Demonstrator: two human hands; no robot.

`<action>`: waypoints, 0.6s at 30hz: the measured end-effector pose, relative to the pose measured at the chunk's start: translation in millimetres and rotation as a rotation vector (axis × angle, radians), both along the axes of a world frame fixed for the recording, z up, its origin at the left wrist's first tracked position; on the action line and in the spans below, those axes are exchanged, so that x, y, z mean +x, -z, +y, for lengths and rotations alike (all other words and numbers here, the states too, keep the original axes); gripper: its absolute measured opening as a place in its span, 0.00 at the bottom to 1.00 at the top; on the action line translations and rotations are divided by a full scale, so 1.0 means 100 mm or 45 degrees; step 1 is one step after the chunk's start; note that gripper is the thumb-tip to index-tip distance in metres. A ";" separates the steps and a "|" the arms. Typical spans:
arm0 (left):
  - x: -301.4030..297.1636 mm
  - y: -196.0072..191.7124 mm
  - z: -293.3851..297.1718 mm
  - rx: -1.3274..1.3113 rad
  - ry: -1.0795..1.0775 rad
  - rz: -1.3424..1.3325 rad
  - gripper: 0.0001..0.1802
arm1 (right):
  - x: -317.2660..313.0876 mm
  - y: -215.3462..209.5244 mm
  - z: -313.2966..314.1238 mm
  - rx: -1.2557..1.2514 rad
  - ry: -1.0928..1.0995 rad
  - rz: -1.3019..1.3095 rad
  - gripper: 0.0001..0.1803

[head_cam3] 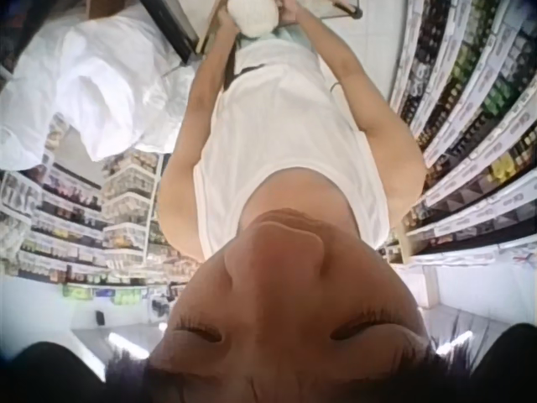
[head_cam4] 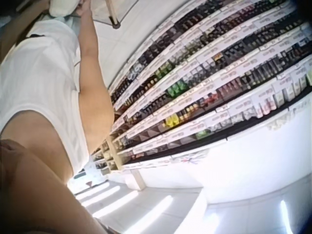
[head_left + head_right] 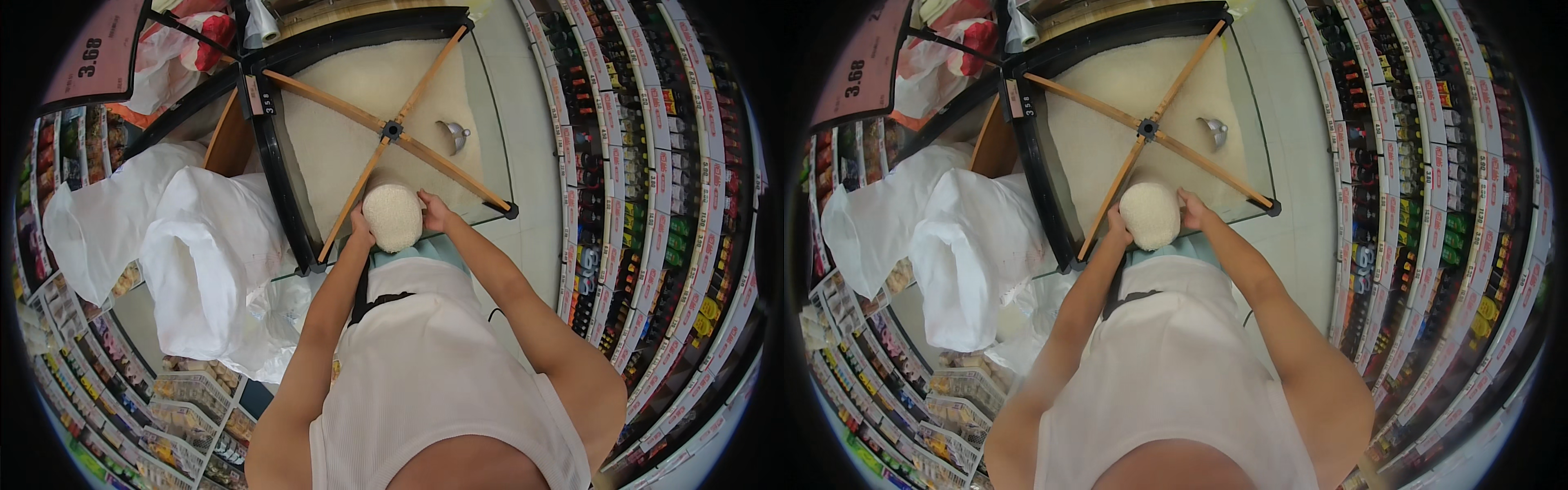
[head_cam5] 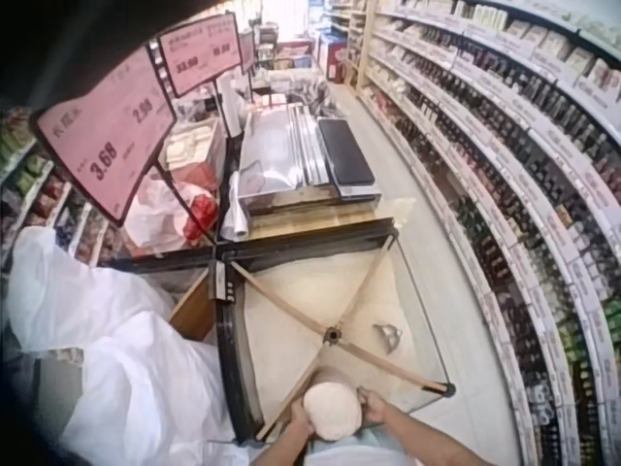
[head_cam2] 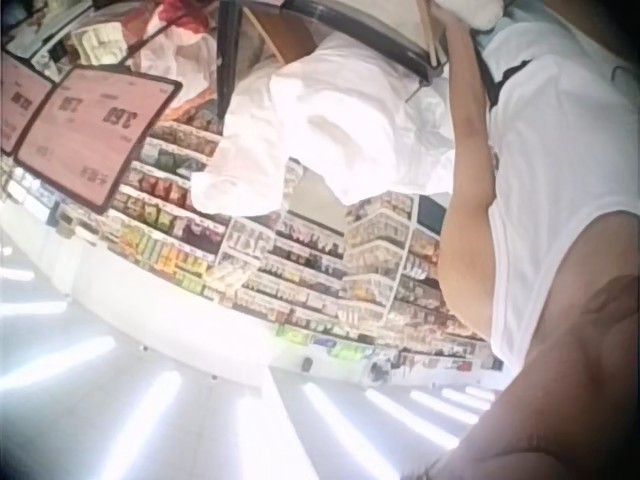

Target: The person scoops white rice from a bulk bin using a metal scoop and transfers it into a plastic bag. They repeat this process multiple times to fill the bag, then place the filled bag on a scale to weigh it.

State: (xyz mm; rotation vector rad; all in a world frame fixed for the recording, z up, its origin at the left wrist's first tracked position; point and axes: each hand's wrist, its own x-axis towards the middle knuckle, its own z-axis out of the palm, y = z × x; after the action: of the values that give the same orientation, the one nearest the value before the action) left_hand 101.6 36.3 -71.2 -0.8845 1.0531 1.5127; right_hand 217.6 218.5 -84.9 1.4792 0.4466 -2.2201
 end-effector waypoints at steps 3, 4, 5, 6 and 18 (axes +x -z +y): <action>0.01 0.16 -0.11 0.067 -0.012 -0.062 0.30 | 0.02 0.07 -0.03 -0.014 0.018 0.041 0.39; 0.01 0.18 -0.12 0.093 -0.021 -0.086 0.30 | 0.02 0.09 -0.04 -0.021 0.025 0.044 0.39; 0.03 0.19 -0.14 0.099 -0.034 -0.101 0.30 | 0.02 0.11 -0.04 -0.028 0.033 0.048 0.39; 0.06 0.19 -0.18 0.106 -0.047 -0.116 0.30 | 0.02 0.13 -0.05 -0.035 0.040 0.052 0.40; 0.16 0.17 -0.28 0.117 -0.155 -0.127 0.29 | 0.69 0.01 -0.34 0.730 -0.105 0.008 0.34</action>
State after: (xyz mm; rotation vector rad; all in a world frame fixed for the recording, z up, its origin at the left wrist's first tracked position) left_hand 117.8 8.7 -88.1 -0.9639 0.8643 1.5876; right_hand 286.2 184.1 -86.1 1.6782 1.2001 -2.1282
